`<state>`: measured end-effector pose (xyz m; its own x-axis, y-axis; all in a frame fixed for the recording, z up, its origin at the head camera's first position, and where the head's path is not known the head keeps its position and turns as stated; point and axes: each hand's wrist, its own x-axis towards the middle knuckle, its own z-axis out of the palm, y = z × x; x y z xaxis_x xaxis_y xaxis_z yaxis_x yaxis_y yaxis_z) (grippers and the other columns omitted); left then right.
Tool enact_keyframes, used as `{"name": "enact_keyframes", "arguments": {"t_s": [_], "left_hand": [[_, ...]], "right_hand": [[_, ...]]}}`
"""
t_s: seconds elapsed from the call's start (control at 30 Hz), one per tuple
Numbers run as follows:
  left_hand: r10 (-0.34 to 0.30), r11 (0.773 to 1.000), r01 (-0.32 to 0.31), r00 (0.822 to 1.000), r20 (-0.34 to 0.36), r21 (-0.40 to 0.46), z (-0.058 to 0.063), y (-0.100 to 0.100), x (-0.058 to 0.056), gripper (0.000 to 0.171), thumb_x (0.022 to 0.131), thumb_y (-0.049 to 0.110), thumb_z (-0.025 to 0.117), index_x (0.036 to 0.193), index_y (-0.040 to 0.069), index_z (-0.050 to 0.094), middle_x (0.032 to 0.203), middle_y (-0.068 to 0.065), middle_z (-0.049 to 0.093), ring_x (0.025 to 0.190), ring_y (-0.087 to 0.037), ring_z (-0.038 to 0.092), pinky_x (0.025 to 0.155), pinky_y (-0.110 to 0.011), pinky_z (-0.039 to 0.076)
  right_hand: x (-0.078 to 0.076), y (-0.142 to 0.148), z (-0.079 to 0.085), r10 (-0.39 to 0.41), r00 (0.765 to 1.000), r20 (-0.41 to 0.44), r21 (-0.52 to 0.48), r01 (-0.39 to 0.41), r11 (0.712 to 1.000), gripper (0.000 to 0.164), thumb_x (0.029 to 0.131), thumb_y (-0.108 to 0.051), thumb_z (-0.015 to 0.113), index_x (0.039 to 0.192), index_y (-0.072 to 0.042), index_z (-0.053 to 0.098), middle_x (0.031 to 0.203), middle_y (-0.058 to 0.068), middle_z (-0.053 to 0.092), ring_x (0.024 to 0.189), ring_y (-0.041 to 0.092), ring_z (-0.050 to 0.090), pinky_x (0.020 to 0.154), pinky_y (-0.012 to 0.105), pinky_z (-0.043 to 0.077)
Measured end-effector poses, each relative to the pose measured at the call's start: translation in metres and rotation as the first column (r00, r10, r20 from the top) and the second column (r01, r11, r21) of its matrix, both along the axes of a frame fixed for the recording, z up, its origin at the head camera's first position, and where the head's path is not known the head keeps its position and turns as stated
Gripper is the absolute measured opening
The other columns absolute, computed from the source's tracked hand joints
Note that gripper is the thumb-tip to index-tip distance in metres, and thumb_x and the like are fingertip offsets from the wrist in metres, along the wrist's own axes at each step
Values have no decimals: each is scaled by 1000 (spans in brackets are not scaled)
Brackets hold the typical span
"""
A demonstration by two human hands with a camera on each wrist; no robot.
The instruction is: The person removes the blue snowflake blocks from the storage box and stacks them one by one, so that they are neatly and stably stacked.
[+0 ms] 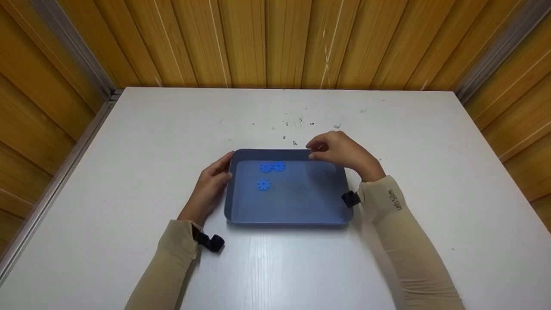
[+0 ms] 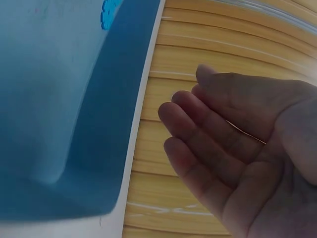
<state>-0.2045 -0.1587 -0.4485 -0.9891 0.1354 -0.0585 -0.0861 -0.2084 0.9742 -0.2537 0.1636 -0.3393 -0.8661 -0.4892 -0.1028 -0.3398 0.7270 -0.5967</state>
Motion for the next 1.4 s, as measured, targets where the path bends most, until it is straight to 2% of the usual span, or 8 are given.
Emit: {"name": "enact_keyframes", "arguments": {"t_s": [0.13,0.3,0.57,0.73,0.97,1.13,1.4], "left_hand": [[7,1000,-7,1000,-2,-22,0,0,-1,61,89,-8,44,148,8,37,157,-4,31,147,-15,23,120,-31,19],[7,1000,-7,1000,-2,-6,-1,0,-1,62,89,-9,44,148,8,36,157,-4,31,146,-14,23,120,-31,19],[10,1000,-11,1000,-10,-19,0,-1,0,61,89,-9,44,147,7,37,156,-4,33,146,-15,25,119,-31,20],[6,1000,-6,1000,-12,-6,0,-1,0,61,89,-9,44,148,6,36,156,-5,32,146,-15,25,120,-31,20],[-3,1000,3,1000,-10,17,0,-1,1,62,89,-9,44,148,6,35,157,-4,30,147,-14,21,120,-30,18],[-1,1000,1,1000,-15,20,0,0,1,61,89,-10,43,148,5,35,157,-5,31,147,-14,22,120,-30,19],[1,1000,0,1000,-17,6,0,-1,1,61,89,-10,44,148,5,35,157,-5,31,147,-14,22,120,-29,19]], "right_hand": [[-3,-13,-5,36,999,28,7,-36,999,32,89,-12,66,119,0,66,111,14,69,103,26,65,89,42,53],[-6,-27,-12,68,996,53,44,-70,997,34,90,-11,65,122,0,64,117,15,67,109,27,63,94,41,51],[-8,-46,-26,95,990,100,73,-102,992,37,91,-11,63,126,-2,61,125,13,64,116,27,60,100,40,49],[-8,-54,-35,128,988,81,64,-134,989,37,90,-8,62,126,0,61,125,15,64,115,28,60,100,40,48],[-5,-61,-42,78,992,97,67,-85,994,40,90,-10,61,129,-5,60,127,9,63,117,22,58,103,40,45],[-5,-65,-45,97,991,96,61,-103,993,40,90,-11,63,129,-5,60,129,9,62,121,22,56,106,39,43],[-4,-70,-51,126,991,49,58,-129,990,38,87,-5,66,124,-1,63,127,12,64,121,25,57,106,38,44]]}}
